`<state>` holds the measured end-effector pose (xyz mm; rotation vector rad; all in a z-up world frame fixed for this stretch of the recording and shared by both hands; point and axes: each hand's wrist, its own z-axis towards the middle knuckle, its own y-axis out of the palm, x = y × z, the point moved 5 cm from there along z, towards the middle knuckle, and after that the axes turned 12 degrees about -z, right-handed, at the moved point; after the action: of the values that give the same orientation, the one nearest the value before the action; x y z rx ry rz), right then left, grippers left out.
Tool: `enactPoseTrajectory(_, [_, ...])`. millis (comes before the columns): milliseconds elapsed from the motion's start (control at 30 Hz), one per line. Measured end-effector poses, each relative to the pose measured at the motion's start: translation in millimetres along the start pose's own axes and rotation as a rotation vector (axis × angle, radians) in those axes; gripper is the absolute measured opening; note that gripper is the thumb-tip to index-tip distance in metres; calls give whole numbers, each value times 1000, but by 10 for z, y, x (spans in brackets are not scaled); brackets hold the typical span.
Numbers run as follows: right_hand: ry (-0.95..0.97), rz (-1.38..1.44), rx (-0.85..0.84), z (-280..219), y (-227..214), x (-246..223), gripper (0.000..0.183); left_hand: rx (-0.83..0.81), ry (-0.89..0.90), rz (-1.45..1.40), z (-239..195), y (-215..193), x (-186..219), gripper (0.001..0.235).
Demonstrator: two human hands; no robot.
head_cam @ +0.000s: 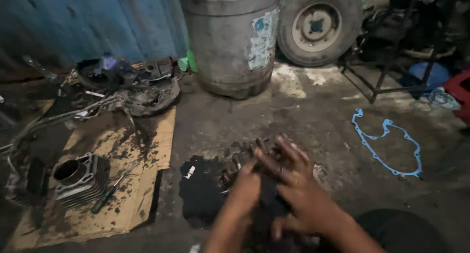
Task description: The person scrubs a greasy engine part with a small brush and then wipes it with a dark cloth. The person repeatedly scrubs and wipes the part, focusing on removing grime from the surface and crevices.
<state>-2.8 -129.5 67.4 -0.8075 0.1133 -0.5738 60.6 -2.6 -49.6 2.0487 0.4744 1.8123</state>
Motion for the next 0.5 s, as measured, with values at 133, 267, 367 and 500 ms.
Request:
enactPoseTrajectory(133, [-230,-115,-39,31,-193,-314,55,247,-221,-72,75,-572,187,42])
enactPoseTrajectory(267, [39,8,-127,78,-233,-132,48,306,44,-375,-66,-585,688,24])
enactPoseTrajectory(367, [249,-41,-410,-55,120,76,34,196,148,-432,-212,-335,804,32])
enactPoseTrajectory(500, [155,-138,-332,-408,604,5,23,341,189,-116,-261,111,426,43])
